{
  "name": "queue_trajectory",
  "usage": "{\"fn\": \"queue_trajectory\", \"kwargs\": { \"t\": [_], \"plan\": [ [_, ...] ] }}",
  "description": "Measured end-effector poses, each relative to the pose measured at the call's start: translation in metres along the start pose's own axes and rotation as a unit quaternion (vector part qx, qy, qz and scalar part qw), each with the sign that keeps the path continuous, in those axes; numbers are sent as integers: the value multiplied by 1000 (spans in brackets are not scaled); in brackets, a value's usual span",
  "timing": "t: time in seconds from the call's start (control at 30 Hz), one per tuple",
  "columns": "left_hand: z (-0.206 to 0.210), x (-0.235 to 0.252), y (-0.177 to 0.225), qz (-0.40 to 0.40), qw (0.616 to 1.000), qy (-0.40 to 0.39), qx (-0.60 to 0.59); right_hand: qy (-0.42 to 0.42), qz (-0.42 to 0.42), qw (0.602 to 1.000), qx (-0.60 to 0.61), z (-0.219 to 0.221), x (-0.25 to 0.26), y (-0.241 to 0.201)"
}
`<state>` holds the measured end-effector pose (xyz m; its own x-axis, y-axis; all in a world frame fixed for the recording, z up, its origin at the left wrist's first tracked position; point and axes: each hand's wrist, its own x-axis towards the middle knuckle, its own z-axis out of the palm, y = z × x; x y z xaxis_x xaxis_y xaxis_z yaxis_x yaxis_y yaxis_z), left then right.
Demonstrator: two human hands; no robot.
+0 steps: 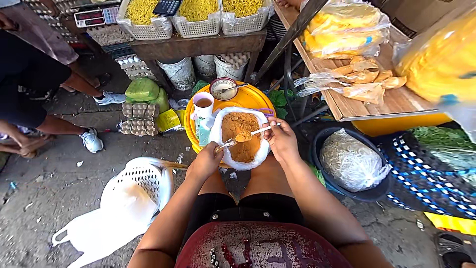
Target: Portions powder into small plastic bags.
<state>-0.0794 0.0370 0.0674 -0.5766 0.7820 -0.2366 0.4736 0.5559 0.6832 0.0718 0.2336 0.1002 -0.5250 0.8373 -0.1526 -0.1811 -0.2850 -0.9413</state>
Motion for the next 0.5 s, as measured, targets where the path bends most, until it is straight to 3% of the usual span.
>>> {"fn": "queue_trajectory", "kwargs": {
  "t": [0.2, 0.33, 0.5],
  "plan": [
    [-8, 6, 13, 2, 999, -24, 21, -38, 19, 999, 2, 9, -1, 7],
    [-10, 11, 21, 26, 998, -41, 32, -111, 14, 994, 13, 18, -10, 19],
    [-7, 11, 18, 45, 999, -30, -1, -219, -130, 966, -38, 19, -24, 18]
  ]
}}
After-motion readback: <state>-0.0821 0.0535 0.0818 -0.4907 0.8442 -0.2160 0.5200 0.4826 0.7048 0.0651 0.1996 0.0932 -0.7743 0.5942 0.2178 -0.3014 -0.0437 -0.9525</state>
